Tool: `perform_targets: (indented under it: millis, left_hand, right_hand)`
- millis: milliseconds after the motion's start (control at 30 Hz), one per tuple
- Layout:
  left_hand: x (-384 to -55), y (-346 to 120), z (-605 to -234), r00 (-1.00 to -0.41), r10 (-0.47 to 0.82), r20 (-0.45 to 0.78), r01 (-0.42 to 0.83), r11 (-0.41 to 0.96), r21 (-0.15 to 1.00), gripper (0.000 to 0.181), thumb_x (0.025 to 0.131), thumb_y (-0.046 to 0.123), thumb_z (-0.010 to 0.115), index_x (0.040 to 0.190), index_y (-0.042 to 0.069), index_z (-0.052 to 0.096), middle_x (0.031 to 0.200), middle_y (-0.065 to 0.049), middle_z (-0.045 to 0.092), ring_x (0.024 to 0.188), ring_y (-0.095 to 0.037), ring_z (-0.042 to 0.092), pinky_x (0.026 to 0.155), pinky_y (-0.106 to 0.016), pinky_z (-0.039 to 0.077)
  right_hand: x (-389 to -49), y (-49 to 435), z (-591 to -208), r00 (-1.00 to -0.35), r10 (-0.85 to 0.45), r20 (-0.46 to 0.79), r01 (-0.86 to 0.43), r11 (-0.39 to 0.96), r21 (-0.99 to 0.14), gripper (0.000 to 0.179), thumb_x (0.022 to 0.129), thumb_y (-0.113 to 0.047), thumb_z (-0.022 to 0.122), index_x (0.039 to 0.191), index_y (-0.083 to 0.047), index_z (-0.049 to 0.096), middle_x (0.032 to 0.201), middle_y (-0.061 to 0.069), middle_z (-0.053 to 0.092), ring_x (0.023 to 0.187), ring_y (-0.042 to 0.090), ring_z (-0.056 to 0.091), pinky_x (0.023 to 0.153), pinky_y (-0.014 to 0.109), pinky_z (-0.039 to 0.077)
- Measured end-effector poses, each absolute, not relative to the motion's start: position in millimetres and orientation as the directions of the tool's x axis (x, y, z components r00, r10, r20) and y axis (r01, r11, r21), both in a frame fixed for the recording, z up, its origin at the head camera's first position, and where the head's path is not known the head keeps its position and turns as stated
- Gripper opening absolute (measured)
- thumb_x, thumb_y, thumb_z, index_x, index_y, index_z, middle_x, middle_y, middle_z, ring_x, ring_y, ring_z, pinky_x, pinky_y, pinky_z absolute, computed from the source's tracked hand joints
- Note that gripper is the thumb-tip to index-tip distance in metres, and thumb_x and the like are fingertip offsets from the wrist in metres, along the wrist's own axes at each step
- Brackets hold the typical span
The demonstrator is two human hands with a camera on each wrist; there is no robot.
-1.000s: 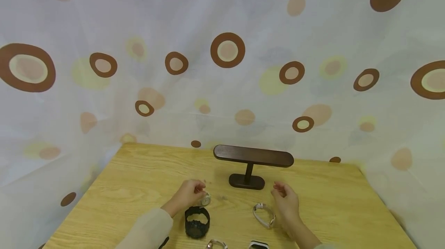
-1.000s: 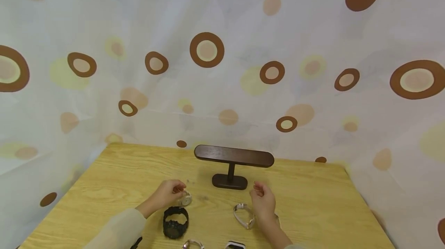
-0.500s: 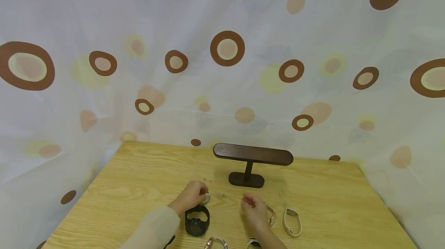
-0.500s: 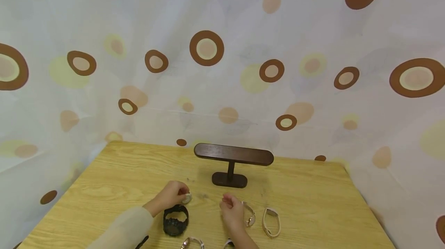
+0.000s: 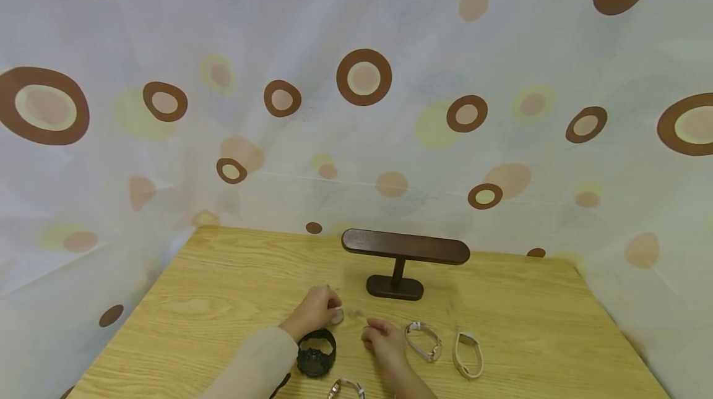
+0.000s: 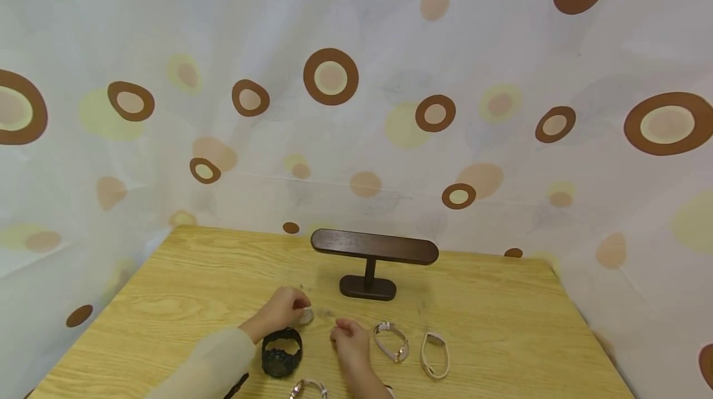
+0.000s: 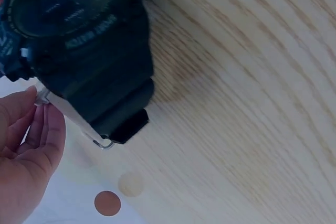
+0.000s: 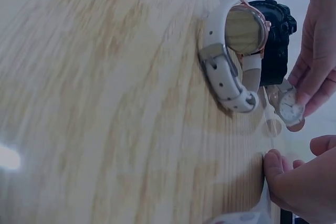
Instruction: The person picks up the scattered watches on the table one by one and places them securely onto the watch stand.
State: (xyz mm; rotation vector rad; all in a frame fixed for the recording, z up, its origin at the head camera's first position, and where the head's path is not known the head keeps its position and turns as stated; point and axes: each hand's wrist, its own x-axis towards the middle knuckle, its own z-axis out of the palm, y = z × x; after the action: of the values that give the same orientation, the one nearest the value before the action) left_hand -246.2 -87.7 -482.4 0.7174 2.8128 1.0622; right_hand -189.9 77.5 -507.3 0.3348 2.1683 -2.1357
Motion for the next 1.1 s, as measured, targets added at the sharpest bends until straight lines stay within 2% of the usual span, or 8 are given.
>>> perform_targets:
  millis: [333,433,633,767,867,1100]
  left_hand:
    - [-248,-77,-479,-0.925,0.36,0.121,0.304,0.511,0.804,0.011,0.08,-0.004,0.065,0.09,-0.008,0.07,0.085,-0.018,0.069,0.076,-0.021,0.064,0.061,-0.02,0.052]
    - [-246,-74,-476,-0.94,0.332,0.083,0.24,0.469,0.85,0.013,0.081,-0.003,0.065,0.092,-0.008,0.07,0.086,-0.019,0.07,0.077,-0.022,0.065,0.062,-0.021,0.053]
    - [-242,-65,-475,-0.953,0.301,0.017,0.135,0.376,0.917,0.016,0.082,-0.004,0.063,0.096,-0.01,0.068,0.089,-0.022,0.069,0.077,-0.02,0.066,0.062,-0.024,0.056]
    - [-238,-60,-473,-0.962,0.269,-0.042,0.046,0.314,0.948,0.019,0.084,-0.002,0.063,0.1,-0.011,0.066,0.092,-0.022,0.068,0.079,-0.017,0.065,0.063,-0.025,0.057]
    - [-235,-58,-471,-0.964,0.256,-0.068,0.004,0.268,0.963,0.021,0.084,-0.002,0.063,0.102,-0.012,0.065,0.092,-0.022,0.068,0.079,-0.017,0.065,0.066,-0.027,0.058]
    - [-231,-58,-469,-0.943,0.33,0.04,0.108,0.189,0.976,0.024,0.082,-0.006,0.063,0.103,-0.018,0.062,0.093,-0.03,0.066,0.08,-0.027,0.068,0.066,-0.028,0.058]
  right_hand:
    - [-194,72,-504,-0.961,0.009,-0.278,0.276,-0.1,-0.956,0.041,0.092,-0.004,0.051,0.124,0.02,0.04,0.099,0.017,0.064,0.077,0.007,0.063,0.071,0.023,0.057]
    - [-196,72,-502,-0.958,0.0,-0.286,0.284,-0.12,-0.951,0.042,0.094,-0.007,0.049,0.126,0.019,0.039,0.101,0.015,0.063,0.08,0.008,0.062,0.075,0.025,0.057]
    - [-199,75,-499,-0.968,-0.01,-0.25,0.245,-0.25,-0.937,0.042,0.096,-0.004,0.046,0.128,0.02,0.035,0.102,0.007,0.059,0.083,0.007,0.059,0.083,0.024,0.055]
    - [-198,80,-494,-0.969,-0.014,-0.248,0.241,-0.301,-0.923,0.042,0.094,-0.004,0.049,0.127,0.019,0.036,0.098,0.003,0.059,0.081,0.006,0.06,0.082,0.021,0.055]
    - [-198,85,-490,-0.97,-0.018,-0.244,0.239,-0.292,-0.926,0.041,0.094,-0.005,0.05,0.126,0.018,0.038,0.093,0.001,0.061,0.079,0.006,0.061,0.079,0.018,0.055]
    - [-198,94,-480,-0.975,-0.023,-0.221,0.22,-0.245,-0.944,0.039,0.093,-0.004,0.053,0.123,0.018,0.043,0.094,0.002,0.063,0.078,0.006,0.063,0.078,0.018,0.055]
